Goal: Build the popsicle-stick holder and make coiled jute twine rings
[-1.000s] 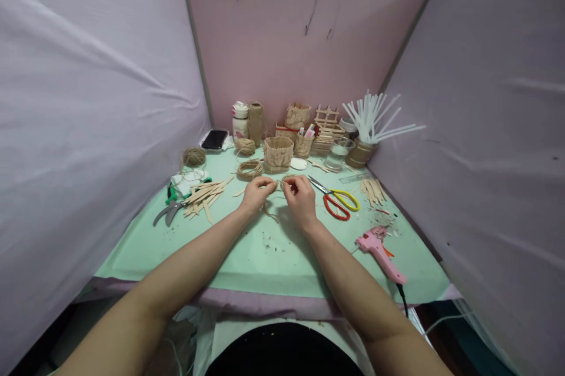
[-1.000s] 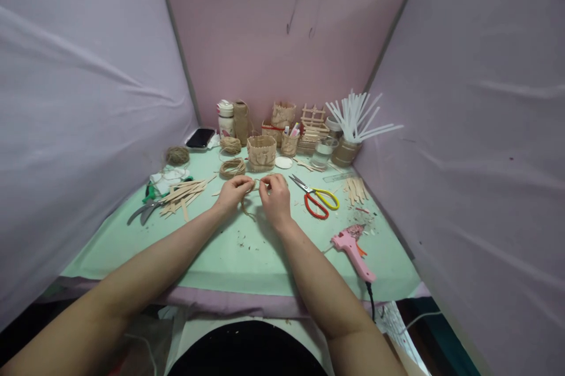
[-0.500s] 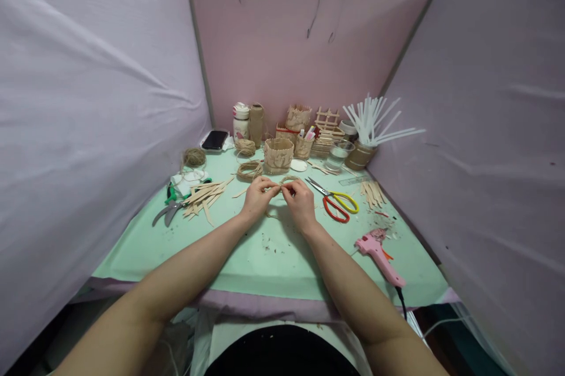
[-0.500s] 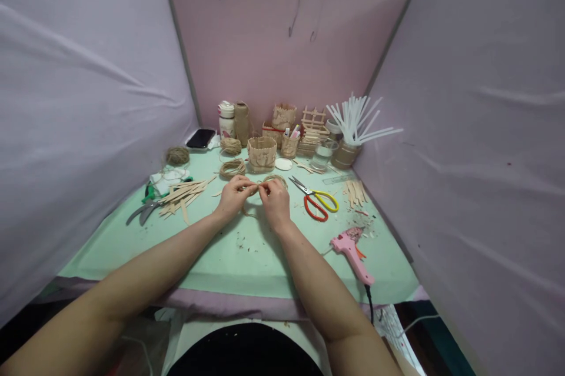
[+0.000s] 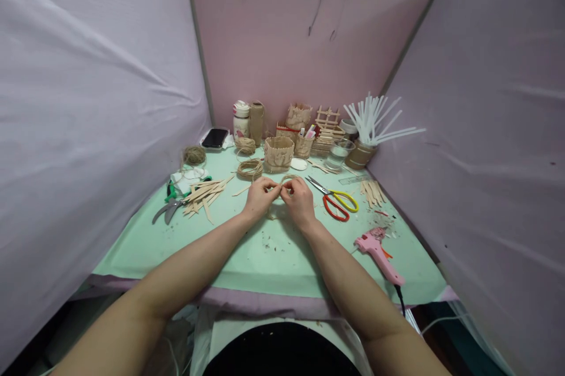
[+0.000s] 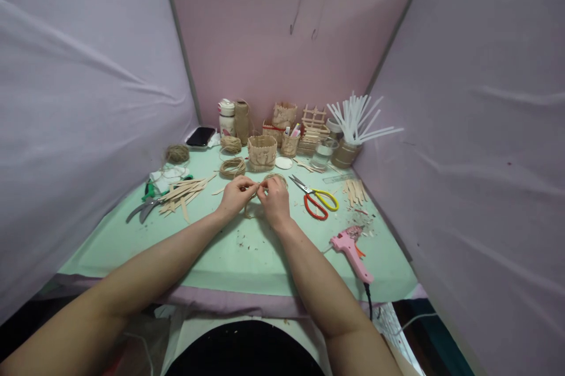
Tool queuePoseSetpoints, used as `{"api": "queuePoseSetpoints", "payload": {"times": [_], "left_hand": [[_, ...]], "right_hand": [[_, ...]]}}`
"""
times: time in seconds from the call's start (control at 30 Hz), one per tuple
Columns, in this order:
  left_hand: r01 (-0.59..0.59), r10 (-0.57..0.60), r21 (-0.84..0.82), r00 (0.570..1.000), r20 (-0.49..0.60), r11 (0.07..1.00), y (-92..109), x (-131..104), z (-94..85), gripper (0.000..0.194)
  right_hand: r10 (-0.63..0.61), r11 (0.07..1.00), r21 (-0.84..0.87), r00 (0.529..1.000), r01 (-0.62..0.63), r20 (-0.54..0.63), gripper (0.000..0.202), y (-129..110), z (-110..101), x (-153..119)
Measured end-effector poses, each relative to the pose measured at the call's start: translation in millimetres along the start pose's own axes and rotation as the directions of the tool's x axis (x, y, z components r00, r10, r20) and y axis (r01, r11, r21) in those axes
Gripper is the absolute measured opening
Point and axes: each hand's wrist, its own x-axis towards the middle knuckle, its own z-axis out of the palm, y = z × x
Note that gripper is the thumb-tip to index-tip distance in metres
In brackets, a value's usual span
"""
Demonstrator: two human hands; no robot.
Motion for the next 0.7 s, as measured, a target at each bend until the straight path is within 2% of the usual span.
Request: {"api": "queuePoseSetpoints", "payload": {"times": [0.1,0.17,0.23,0.33,0.37,0.4,0.43,0.47,0.53,0.6,0.7], "left_hand": [[0.142,-0.144,-0.112,0.99,-0.008,0.984,4,0,3.4,0.005],[0.319,-0.319,-0.286,0.947,0.049,0.903,5,2,4.0,0.004],[0.515,-0.483,-0.454,0.854,0.196,0.727,6,5,2.2,0.009],[0.741,-0.602,-0.528,0.659,0.451,0.416,7,9,-4.4,0.017],[0.775,-0.612,-0.528,0.614,0.499,0.348,8,10,-6.8,0.016],[0.787,-0.609,-0.531,0.597,0.522,0.315,9,11,-8.8,0.015],[0.777,-0.596,-0.539,0.61,0.522,0.325,10,11,-10.3,0.013],[0.752,-0.576,-0.548,0.646,0.501,0.366,11,10,-11.2,0.011],[0.685,-0.531,-0.53,0.726,0.436,0.5,14,8,-11.4,0.011],[0.615,-0.478,-0.458,0.788,0.389,0.642,15,6,-10.4,0.016],[0.451,-0.345,-0.288,0.87,0.352,0.845,10,5,-9.4,0.018]], "right_hand": [[0.004,1.0,0.018,1.0,-0.004,-0.005,0.011,0,1,0],[0.011,0.999,0.052,1.0,-0.01,-0.013,0.01,-2,1,0],[0.02,0.995,0.103,1.0,-0.018,-0.018,0.01,-4,2,-1],[0.094,0.971,0.224,0.995,-0.087,-0.023,0.01,-8,4,-1],[0.151,0.947,0.287,0.988,-0.141,-0.012,0.01,-8,6,-1],[0.221,0.909,0.359,0.975,-0.21,0.011,0.011,-8,7,-1],[0.293,0.857,0.43,0.955,-0.283,0.045,0.013,-8,8,0],[0.356,0.799,0.49,0.931,-0.349,0.084,0.016,-8,9,0],[0.434,0.707,0.558,0.89,-0.434,0.142,0.02,-6,9,1],[0.458,0.686,0.565,0.876,-0.458,0.153,0.021,-5,8,2],[0.451,0.717,0.532,0.882,-0.45,0.139,0.019,-5,6,3]]}}
